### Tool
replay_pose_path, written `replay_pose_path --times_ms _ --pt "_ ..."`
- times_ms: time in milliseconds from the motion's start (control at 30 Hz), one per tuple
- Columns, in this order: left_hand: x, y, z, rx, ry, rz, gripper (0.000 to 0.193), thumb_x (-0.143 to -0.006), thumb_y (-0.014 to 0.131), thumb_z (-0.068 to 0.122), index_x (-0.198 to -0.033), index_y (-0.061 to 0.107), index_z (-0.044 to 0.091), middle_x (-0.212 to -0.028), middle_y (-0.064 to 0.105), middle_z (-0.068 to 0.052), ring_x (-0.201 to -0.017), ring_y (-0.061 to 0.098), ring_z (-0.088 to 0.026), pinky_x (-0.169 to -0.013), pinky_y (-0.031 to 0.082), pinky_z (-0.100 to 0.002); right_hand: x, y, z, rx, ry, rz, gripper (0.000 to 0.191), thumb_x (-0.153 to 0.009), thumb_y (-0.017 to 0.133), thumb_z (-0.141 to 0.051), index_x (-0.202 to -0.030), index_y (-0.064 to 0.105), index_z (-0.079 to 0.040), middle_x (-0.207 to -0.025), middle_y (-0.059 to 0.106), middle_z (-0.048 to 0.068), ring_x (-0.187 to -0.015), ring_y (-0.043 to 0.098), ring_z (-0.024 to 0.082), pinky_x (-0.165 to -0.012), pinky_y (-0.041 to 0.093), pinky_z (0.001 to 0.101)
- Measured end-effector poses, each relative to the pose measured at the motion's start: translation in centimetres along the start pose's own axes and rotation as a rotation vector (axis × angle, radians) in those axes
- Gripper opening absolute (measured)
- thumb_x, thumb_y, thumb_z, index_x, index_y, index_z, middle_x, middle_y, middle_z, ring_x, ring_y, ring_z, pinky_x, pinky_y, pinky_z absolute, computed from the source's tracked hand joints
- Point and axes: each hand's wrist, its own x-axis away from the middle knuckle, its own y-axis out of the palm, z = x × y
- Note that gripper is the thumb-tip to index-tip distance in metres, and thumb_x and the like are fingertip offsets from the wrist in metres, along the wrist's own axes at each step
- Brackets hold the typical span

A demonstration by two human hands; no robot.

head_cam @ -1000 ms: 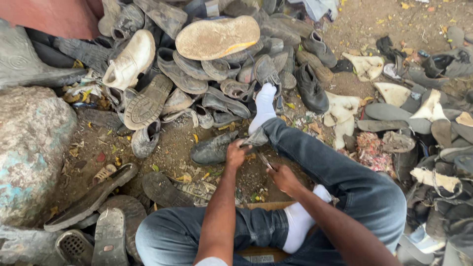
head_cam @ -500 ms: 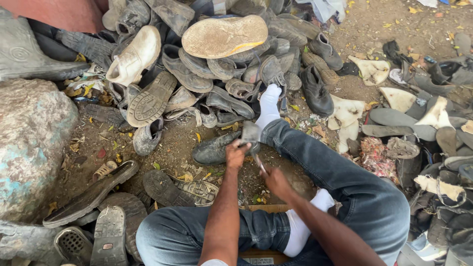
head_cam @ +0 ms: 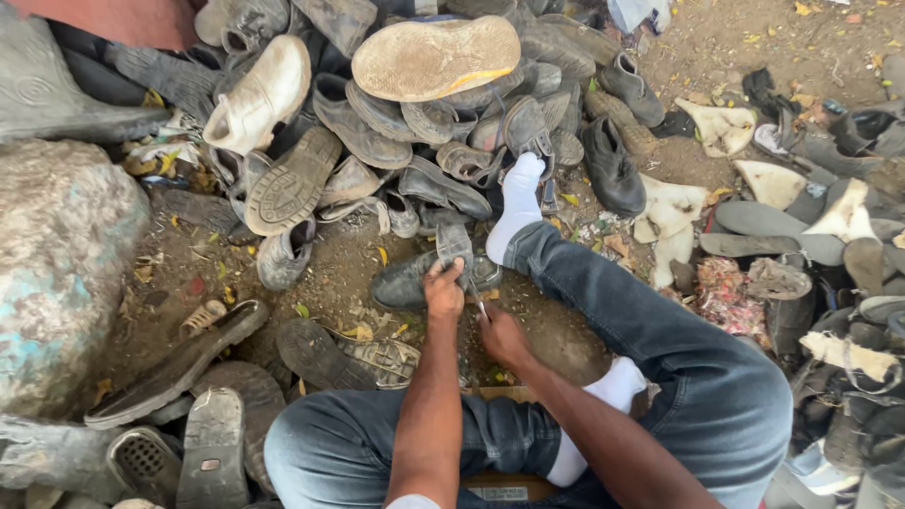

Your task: The person sits cross-legged on the ground and uses a knife to cut apart several discarded shoes. They handle each shoe individually, slicing through the soles and uppers, then set the pieces aside.

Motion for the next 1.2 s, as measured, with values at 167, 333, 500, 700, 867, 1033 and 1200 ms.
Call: replay_pose_path --times_ms 167,333,500,700,867,1033,1200 --pt "-0.7 0.0 0.1 0.101 0.013 0.055 0.030 -0.084 0.077 0.002 -0.113 0.072 0.000 -0.104 0.073 -0.004 -0.092 0.067 -0.016 -0.091 0.052 -0.030 1.0 0.3 -0.8 0.030 -0.011 -0.029 0.032 -0.099 0.056 -0.025 -0.122 0.064 -0.004 -0.097 0.070 0.031 -0.096 0.067 0.051 -0.083 0.052 0.0578" --pt "-0.5 1.0 0.7 -0.128 0.057 0.080 0.023 -0.089 0.076 0.007 -0.111 0.074 0.001 -0.105 0.074 -0.006 -0.095 0.068 -0.018 -0.090 0.051 -0.032 2.4 0.3 1.1 -0.088 -0.081 0.019 0.030 -0.100 0.058 -0.026 -0.118 0.069 -0.004 -0.097 0.069 0.031 -0.095 0.066 0.051 -0.079 0.053 0.0544" --pt "0.4 3.6 4.6 -1.863 -0.176 -0.572 0.018 -0.087 0.075 0.018 -0.102 0.075 0.008 -0.105 0.074 -0.008 -0.102 0.068 -0.022 -0.106 0.042 -0.049 2.1 -1.1 1.0 -0.207 -0.038 -0.070 0.032 -0.098 0.058 -0.026 -0.122 0.066 -0.006 -0.089 0.068 0.030 -0.085 0.068 0.049 -0.077 0.053 0.0504" --pt "-0.9 4.3 6.0 -2.359 0.620 -1.058 0.019 -0.083 0.065 0.011 -0.091 0.080 0.022 -0.098 0.077 -0.005 -0.108 0.070 -0.023 -0.113 0.043 -0.061 2.4 -2.5 -0.6 -0.191 0.120 -0.143 0.031 -0.100 0.060 -0.027 -0.123 0.066 -0.007 -0.086 0.068 0.029 -0.081 0.066 0.043 -0.077 0.052 0.0486" --pt "-0.4 3.1 2.6 -1.913 -0.049 -0.608 0.037 -0.102 0.060 0.046 -0.110 0.075 0.013 -0.108 0.072 -0.014 -0.099 0.071 -0.030 -0.094 0.051 -0.049 1.5 -3.8 0.6 -0.322 0.053 -0.020 0.029 -0.097 0.061 -0.025 -0.119 0.068 -0.006 -0.089 0.072 0.023 -0.081 0.069 0.032 -0.080 0.053 0.0434" --pt "0.9 2.7 1.2 -1.689 0.289 -0.410 0.038 -0.090 0.074 0.045 -0.102 0.080 0.010 -0.098 0.076 -0.018 -0.094 0.070 -0.036 -0.095 0.047 -0.052 -1.1 -5.1 1.6 -0.230 -0.202 0.039 0.027 -0.096 0.064 -0.021 -0.115 0.070 -0.002 -0.094 0.069 0.028 -0.085 0.066 0.036 -0.079 0.051 0.0455" --pt "1.0 2.2 1.6 -1.458 0.234 -0.355 0.037 -0.088 0.076 0.041 -0.102 0.078 0.008 -0.096 0.077 -0.016 -0.089 0.074 -0.030 -0.084 0.056 -0.042 -0.4 -4.5 0.0 -0.229 -0.114 0.051 0.025 -0.097 0.061 -0.021 -0.112 0.069 -0.002 -0.089 0.069 0.029 -0.078 0.065 0.038 -0.076 0.052 0.0477"
